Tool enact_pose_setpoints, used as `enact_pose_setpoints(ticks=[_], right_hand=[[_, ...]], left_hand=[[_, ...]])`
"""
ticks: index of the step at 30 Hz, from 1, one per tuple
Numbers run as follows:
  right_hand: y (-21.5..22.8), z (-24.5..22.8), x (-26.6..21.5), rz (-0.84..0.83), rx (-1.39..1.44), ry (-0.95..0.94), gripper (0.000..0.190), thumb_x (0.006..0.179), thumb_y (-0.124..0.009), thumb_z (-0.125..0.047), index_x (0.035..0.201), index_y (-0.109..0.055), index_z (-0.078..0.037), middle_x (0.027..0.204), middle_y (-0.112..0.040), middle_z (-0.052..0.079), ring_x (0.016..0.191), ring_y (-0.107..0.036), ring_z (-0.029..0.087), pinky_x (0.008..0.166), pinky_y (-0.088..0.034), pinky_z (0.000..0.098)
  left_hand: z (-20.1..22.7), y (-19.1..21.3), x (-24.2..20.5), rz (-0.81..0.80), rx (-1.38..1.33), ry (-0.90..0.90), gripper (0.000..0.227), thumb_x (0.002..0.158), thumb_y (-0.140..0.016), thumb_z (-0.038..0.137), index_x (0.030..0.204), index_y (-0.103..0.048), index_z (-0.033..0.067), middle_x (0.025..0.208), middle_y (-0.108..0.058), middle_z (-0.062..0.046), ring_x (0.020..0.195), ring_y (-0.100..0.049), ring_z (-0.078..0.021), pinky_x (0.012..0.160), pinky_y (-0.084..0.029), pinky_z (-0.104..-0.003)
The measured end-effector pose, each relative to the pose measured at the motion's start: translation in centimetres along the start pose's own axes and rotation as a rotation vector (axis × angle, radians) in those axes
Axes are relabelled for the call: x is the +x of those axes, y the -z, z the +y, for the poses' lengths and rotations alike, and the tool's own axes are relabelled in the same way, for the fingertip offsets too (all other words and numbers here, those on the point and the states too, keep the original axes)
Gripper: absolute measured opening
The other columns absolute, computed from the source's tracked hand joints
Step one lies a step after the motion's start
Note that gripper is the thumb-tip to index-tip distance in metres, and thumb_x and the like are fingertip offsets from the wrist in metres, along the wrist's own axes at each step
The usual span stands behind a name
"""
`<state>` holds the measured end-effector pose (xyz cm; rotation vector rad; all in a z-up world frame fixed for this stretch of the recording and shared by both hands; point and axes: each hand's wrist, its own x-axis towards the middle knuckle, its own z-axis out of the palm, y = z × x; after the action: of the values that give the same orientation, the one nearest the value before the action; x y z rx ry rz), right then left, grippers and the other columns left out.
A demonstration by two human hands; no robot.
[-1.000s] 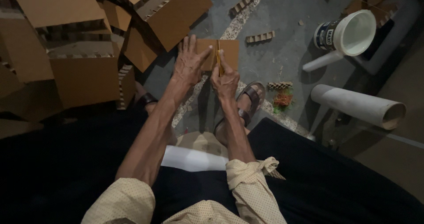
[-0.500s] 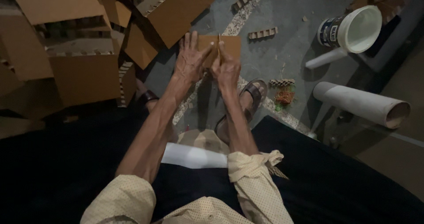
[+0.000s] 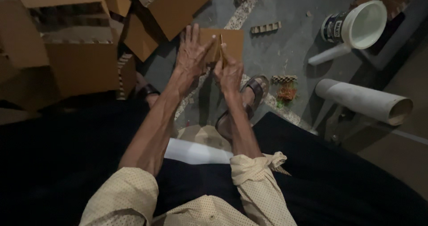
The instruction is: The person sits on the floor and repeatedly cuts rectangular cardboard pieces into smaller sections using a yellow utility knife. They hold each piece with the left hand, score and slice through the material, then separate the cut sections and set them aside.
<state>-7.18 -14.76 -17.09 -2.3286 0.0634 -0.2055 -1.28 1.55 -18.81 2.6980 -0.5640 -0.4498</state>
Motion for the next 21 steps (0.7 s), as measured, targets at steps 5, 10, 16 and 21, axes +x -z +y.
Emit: enact_pose_setpoints(ticks=[5, 10, 16, 21], right_hand=[[1.1, -0.1, -2.3, -0.106, -0.053, -0.145, 0.058, 0.092, -0.063, 0.002, 0.146, -0.062, -0.018, 0.067, -0.052, 0.017, 0.054, -0.049, 0.021, 0.054, -0.045, 0.0367], [1.1, 0.2, -4.0, -0.03, -0.027, 0.033, 0.062, 0.092, -0.061, 0.003, 0.149, -0.055, -0.022, 0.07, -0.059, 0.013, 0.056, -0.052, 0.023, 0.054, -0.046, 0.0381], [1.2, -0.2, -5.7, -0.048, -0.14, -0.06, 0.064, 0.085, -0.065, 0.001, 0.144, -0.06, -0.021, 0.068, -0.057, 0.018, 0.055, -0.056, 0.025, 0.052, -0.047, 0.0409], [1.4, 0.3, -6.6, -0.206, 0.109, -0.41, 0.051, 0.097, -0.055, -0.001, 0.146, -0.062, -0.013, 0.061, -0.058, 0.009, 0.051, -0.056, 0.017, 0.048, -0.045, 0.0376]], left_hand=[[0.7, 0.0, 0.3, -0.057, -0.002, 0.044, 0.11, 0.059, -0.092, 0.035, 0.157, -0.042, 0.0296, 0.161, -0.021, -0.032, 0.147, -0.021, -0.0554, 0.12, -0.018, -0.064], [0.8, 0.0, 0.3, -0.035, -0.008, 0.042, 0.114, 0.052, -0.093, 0.027, 0.156, -0.045, 0.0287, 0.159, -0.022, -0.033, 0.146, -0.021, -0.0555, 0.12, -0.019, -0.063], [0.4, -0.7, -0.1, 0.047, -0.027, 0.011, 0.107, 0.055, -0.092, 0.024, 0.154, -0.05, 0.0299, 0.158, -0.026, -0.033, 0.145, -0.023, -0.0568, 0.12, -0.02, -0.064], [0.5, -0.1, 0.3, 0.0, -0.075, 0.029, 0.107, 0.056, -0.093, 0.027, 0.152, -0.049, 0.0277, 0.157, -0.025, -0.034, 0.144, -0.023, -0.0572, 0.119, -0.019, -0.065]])
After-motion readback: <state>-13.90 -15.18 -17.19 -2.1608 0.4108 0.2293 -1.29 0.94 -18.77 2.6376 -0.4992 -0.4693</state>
